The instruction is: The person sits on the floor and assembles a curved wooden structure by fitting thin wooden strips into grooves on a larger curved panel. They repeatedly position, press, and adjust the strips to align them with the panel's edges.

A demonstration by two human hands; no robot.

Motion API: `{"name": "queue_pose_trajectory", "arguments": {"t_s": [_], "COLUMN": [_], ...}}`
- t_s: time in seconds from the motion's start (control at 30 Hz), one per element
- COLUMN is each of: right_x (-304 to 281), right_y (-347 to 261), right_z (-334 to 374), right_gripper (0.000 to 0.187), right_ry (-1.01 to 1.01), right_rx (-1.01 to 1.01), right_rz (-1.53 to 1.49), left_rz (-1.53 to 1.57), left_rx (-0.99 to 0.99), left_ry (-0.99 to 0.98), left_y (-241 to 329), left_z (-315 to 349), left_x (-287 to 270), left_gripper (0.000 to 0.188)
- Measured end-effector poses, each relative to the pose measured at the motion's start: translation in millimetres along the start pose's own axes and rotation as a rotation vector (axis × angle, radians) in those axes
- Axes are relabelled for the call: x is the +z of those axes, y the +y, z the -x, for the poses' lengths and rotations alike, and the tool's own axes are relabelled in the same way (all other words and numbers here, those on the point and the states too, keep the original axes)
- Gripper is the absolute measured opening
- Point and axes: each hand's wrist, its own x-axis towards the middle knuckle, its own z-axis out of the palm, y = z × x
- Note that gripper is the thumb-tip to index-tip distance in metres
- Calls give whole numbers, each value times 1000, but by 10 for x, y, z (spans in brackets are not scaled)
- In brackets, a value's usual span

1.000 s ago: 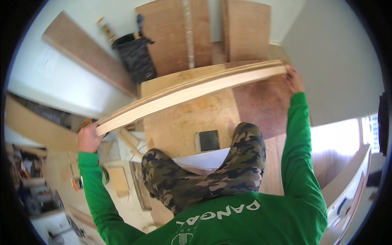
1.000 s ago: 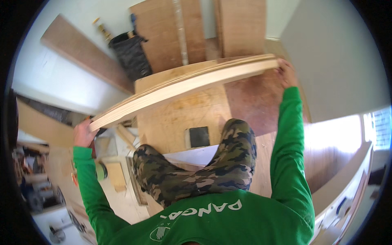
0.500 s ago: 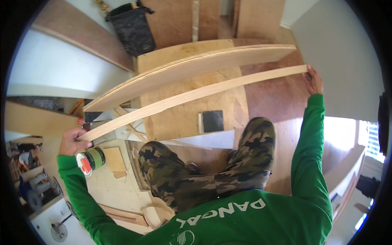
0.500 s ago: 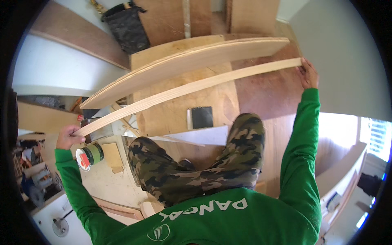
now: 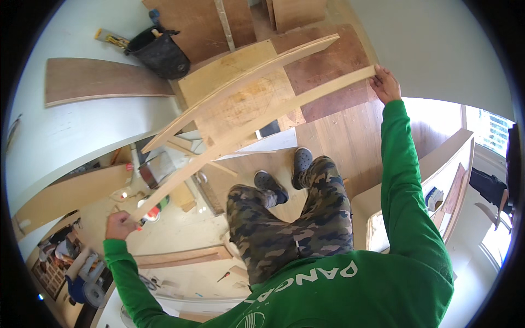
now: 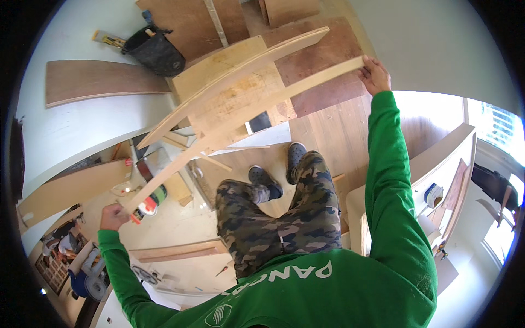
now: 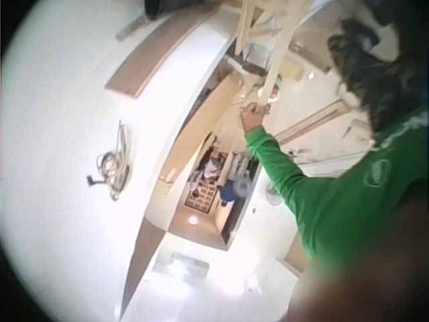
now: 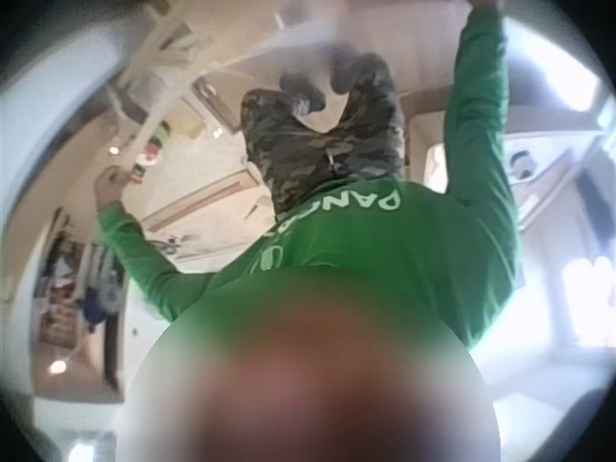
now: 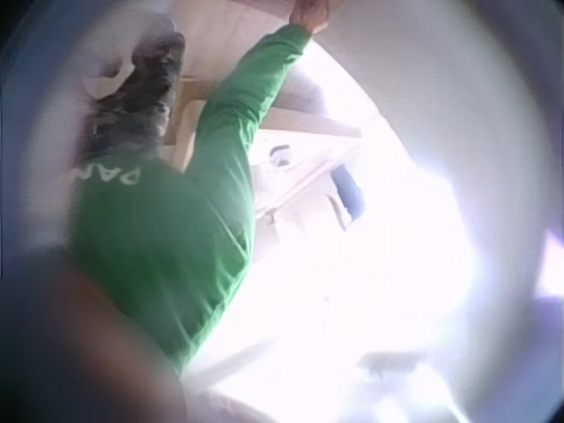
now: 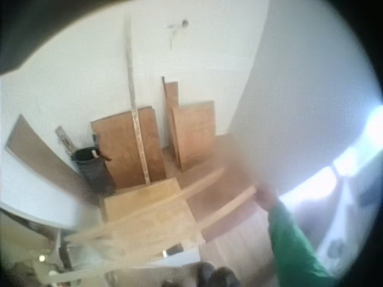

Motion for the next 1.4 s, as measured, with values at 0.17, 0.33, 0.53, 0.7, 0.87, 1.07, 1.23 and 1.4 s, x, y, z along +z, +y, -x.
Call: {"name": "queue_pose_trajectory", "arguments": {"t_s": [0.17, 0.33, 0.53, 0.7, 0.87, 1.07, 1.23, 1.4], "right_x": [342, 444, 292, 320, 521, 519, 547, 912], "right_y": [-558, -796, -727, -706, -819, -889, -878, -858], "right_z": [613, 880, 638, 482, 548, 638, 1074, 1737], "right_gripper": [23, 21, 20, 19, 22, 22, 19, 18], "right_ry": [87, 56, 83, 132, 103, 148, 231, 280], "right_rx": [62, 44, 101, 197, 201, 161, 129, 84], "right_rz": [72, 27, -3, -25, -68, -92, -153, -221], "left_rz": [197, 148, 280, 245, 267, 358, 189, 192], "left_rx": [-34, -98, -176, -138, -252, -353, -136, -133], "left_ry": [-52, -79, -154, -31, -88, -173, -208, -186], "left_y": [279, 306, 217, 490, 1004, 1103, 609, -82], "left_z": [260, 340, 388, 598, 741, 560, 395, 353], "left_x": [-762, -1368, -1500, -1600, -1805, -1896, -2086, -2333], "left_gripper": [23, 35, 55, 37, 35, 36, 34, 29]}}
